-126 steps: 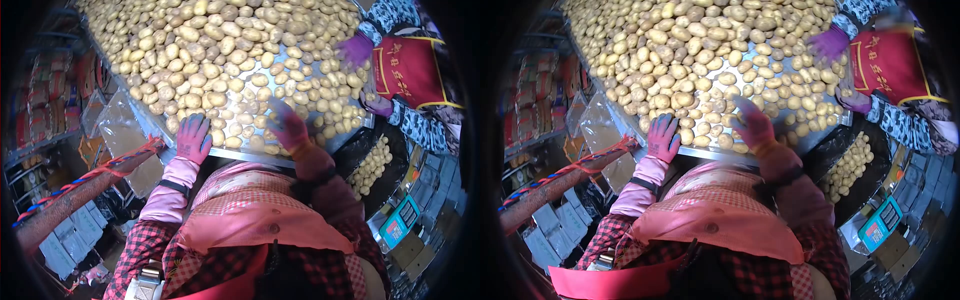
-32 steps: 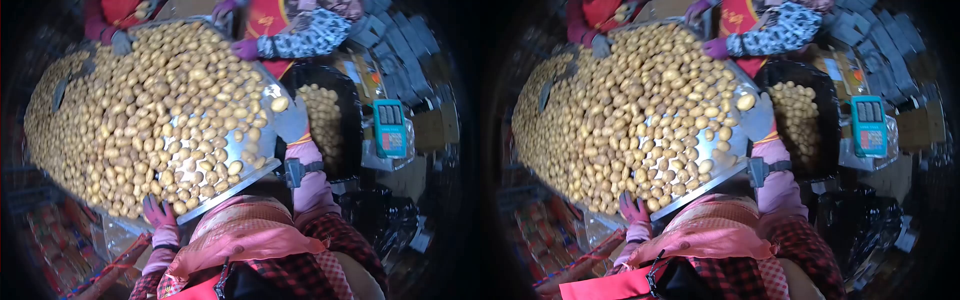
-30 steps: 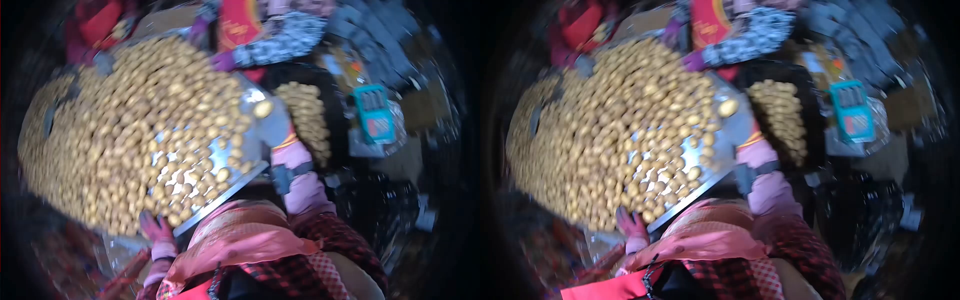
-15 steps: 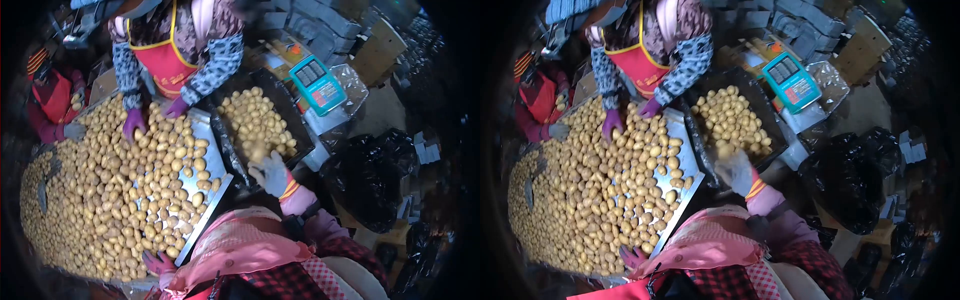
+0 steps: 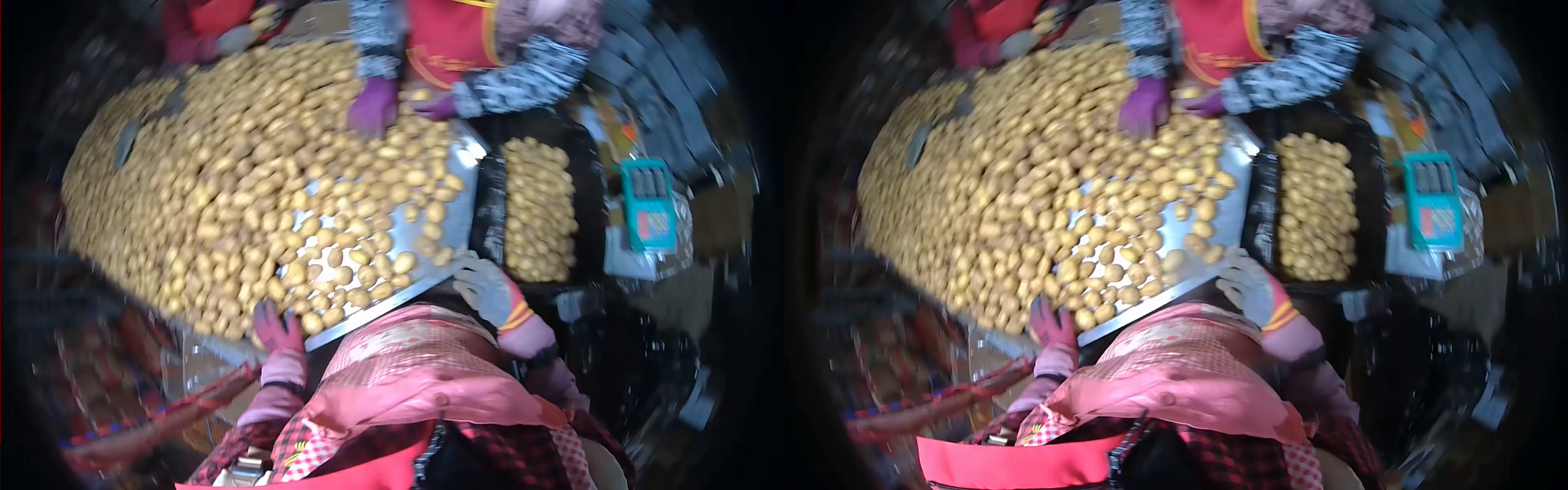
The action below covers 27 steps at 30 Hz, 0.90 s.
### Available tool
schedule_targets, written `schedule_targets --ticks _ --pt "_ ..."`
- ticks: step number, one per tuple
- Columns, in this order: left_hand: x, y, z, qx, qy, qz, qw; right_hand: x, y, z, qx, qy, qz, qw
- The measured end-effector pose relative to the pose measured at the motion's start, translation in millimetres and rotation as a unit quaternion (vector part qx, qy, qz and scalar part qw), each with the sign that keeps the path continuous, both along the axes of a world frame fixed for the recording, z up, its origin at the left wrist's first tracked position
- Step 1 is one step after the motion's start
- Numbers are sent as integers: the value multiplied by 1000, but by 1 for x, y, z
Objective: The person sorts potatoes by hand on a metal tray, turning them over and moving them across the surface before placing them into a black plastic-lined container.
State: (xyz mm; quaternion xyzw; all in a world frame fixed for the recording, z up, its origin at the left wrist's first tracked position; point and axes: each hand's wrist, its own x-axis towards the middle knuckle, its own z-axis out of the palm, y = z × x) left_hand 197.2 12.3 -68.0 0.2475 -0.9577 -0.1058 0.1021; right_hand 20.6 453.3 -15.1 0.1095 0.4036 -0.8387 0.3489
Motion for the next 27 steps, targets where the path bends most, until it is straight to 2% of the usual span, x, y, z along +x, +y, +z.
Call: schedule_targets --ticks 1,2,4,5,6,7,9,10,12,14,15,16,19,20,21,23,25,27 --pt "-2 3 4 23 14 15 1000 -13 6 5 -72 -111 -10 991" --pt "0 3 4 27 24 15 999 -36 13 17 83 131 62 986" --pt "6 9 9 64 53 42 996 -74 32 53 -49 235 1 971" --pt "3 3 8 71 69 39 994 -94 37 60 -150 161 -72 973" --pt "2 6 16 80 62 66 993 -115 41 67 -252 94 -145 952" --pt "6 -2 10 101 77 65 990 -137 45 71 -192 112 -163 961" --pt "10 -11 6 112 100 63 987 -174 29 77 -227 161 -82 957" --pt "11 -15 4 68 98 60 991 -183 14 72 -205 169 -44 963" --pt "12 -15 12 -13 82 64 995 -172 -34 32 -107 156 53 980" --pt "11 -16 12 -22 54 85 995 -135 -81 -22 -4 127 171 977" --pt "10 -18 12 -27 40 94 994 -119 -99 -39 3 105 209 972" --pt "9 -19 12 -28 42 90 995 -106 -113 -50 -4 76 237 969" --pt "8 -19 13 -28 38 90 995 -113 -149 -37 -127 -17 230 965" --pt "9 -20 12 -30 32 88 995 -137 -160 -57 -166 112 273 941" --pt "9 -21 12 -29 24 88 995 -151 -164 -73 -73 101 215 969" --pt "7 -21 11 -26 11 89 996 -173 -212 -21 117 80 92 986" --pt "6 -21 11 -16 11 92 996 -213 -252 -40 186 271 83 941" --pt "4 -22 18 -4 1 92 996 -250 -298 -63 238 448 75 859"
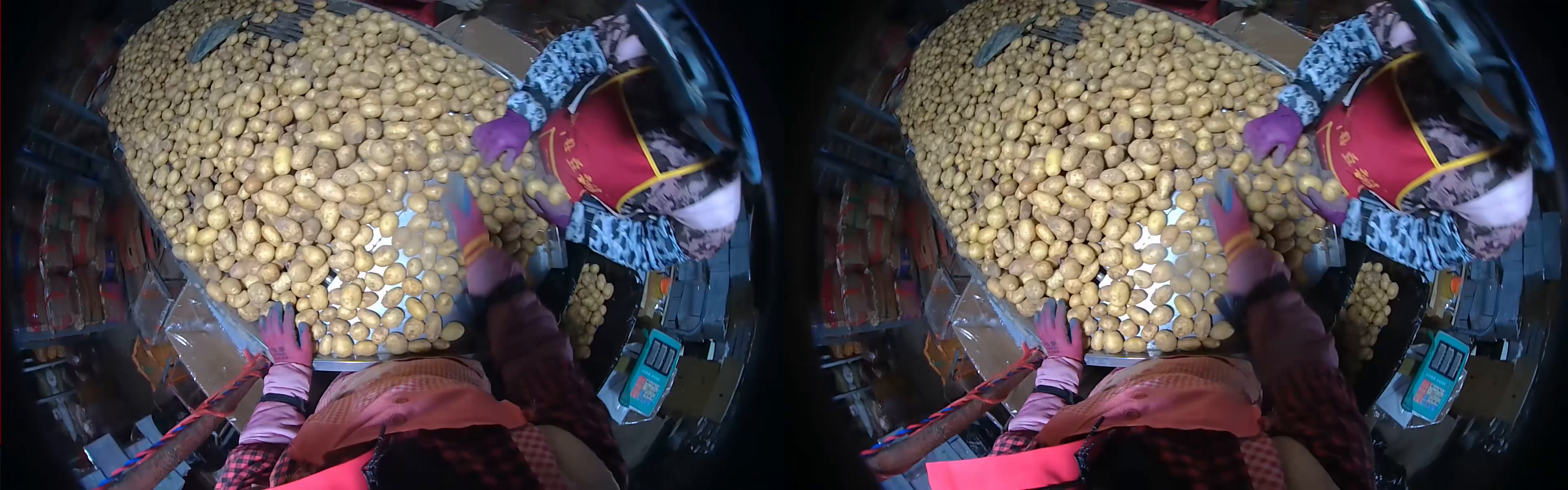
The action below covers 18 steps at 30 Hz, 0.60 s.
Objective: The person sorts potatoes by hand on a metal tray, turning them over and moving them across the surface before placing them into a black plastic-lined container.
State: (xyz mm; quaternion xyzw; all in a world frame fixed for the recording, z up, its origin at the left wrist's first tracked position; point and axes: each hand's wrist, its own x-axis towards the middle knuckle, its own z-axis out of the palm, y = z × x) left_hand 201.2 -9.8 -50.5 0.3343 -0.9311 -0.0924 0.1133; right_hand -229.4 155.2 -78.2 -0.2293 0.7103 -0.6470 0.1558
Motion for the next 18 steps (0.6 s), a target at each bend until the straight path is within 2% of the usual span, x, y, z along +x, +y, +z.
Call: schedule_targets --ticks 2,4,7,10,13,15,16,18 --pt "-1 1 2 3 -17 7 1000 -34 -44 32 118 111 -21 987" --pt "0 2 2 8 -29 18 999 -93 -80 1 215 239 -19 947" --pt "-2 1 4 31 -38 25 999 -138 -104 2 364 310 156 864" --pt "0 2 0 26 -50 33 998 -130 -114 7 333 211 124 910" --pt "-5 4 0 24 -58 40 997 -103 -122 -2 314 454 148 820" --pt "-7 2 -1 26 -64 39 997 -67 -131 20 288 361 161 872" --pt "-7 2 0 26 -67 36 997 -41 -140 46 265 177 162 934" --pt "-10 2 2 15 -67 30 997 -16 -158 60 237 132 209 940"
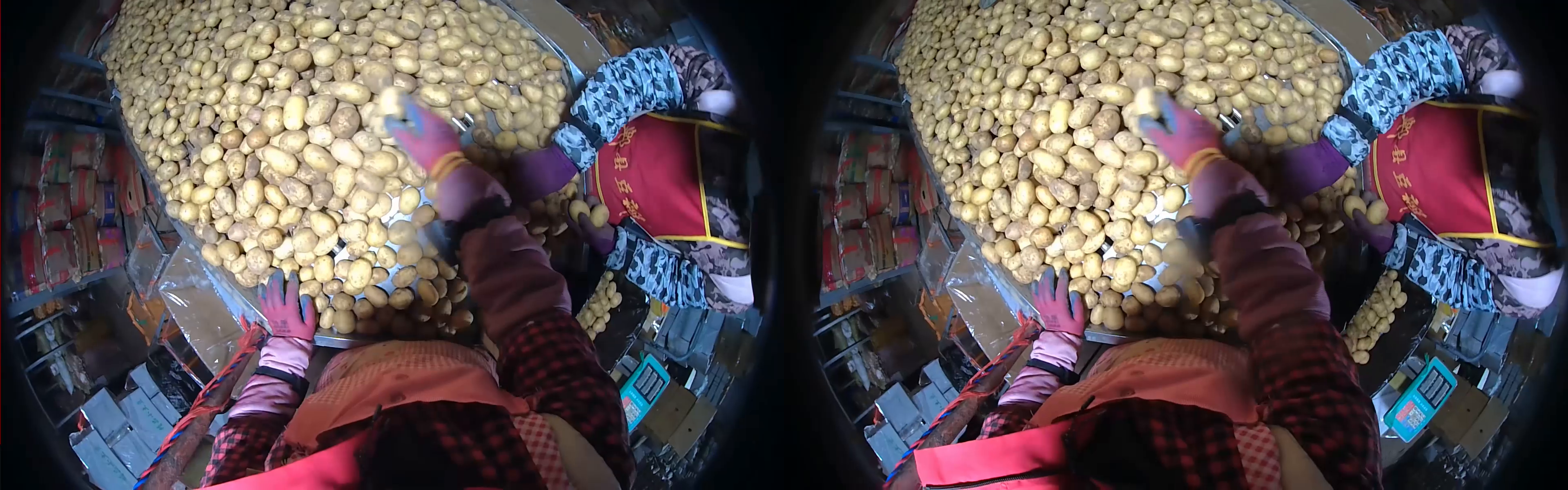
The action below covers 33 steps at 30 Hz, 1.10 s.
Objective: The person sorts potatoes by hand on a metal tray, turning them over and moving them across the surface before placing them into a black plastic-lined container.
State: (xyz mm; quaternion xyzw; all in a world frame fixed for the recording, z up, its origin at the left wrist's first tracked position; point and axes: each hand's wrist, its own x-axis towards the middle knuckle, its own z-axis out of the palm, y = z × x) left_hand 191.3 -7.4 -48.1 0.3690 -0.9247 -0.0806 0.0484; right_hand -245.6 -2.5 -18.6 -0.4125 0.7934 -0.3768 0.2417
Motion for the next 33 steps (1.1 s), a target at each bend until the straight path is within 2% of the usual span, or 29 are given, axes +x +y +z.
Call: schedule_targets --ticks 2,4,5,6,8,10,12,13,17,19,20,21,22,23,25,26,27,30,33 --pt "-1 -1 2 -2 12 -7 1000 43 -16 0 -35 108 -25 993" --pt "0 -1 2 -13 5 -9 1000 75 -20 -8 -106 56 -64 991" --pt "0 -2 1 -23 12 -9 1000 93 -13 6 -24 5 -37 999" --pt "-1 1 0 -27 19 -11 999 116 -1 15 -29 -61 -26 997" --pt "2 2 -6 -28 20 -14 999 165 8 3 -52 113 -25 992" --pt "9 -1 -9 -33 19 -14 999 194 21 2 -37 155 21 987" --pt "10 -2 -13 -31 23 -16 999 220 32 -4 -70 191 84 975" --pt "10 -2 -12 -29 30 -16 999 229 43 2 -69 178 119 974" --pt "11 2 -9 -15 48 -6 999 216 71 9 -76 129 202 968" --pt "8 -1 -6 -4 57 -2 998 183 79 3 -149 165 193 956" --pt "10 -1 -7 -8 59 -1 998 161 81 -2 -172 130 164 963" --pt "11 -1 -8 -12 59 0 998 140 83 -5 -130 188 114 967" --pt "12 0 -10 -13 60 0 998 113 84 -29 -149 200 43 967" --pt "13 1 -13 -12 50 12 999 87 82 -36 -153 307 -14 939" --pt "14 2 -16 -13 51 17 998 35 63 -38 -88 400 -50 911" --pt "15 1 -16 -14 49 17 999 22 47 -33 -6 411 -40 911" --pt "14 0 -16 -11 47 19 999 13 33 -26 74 419 -30 905" --pt "13 0 -13 -1 43 20 999 5 -3 -36 200 436 1 877" --pt "11 -3 -7 2 43 15 999 11 -18 -34 261 398 2 879"
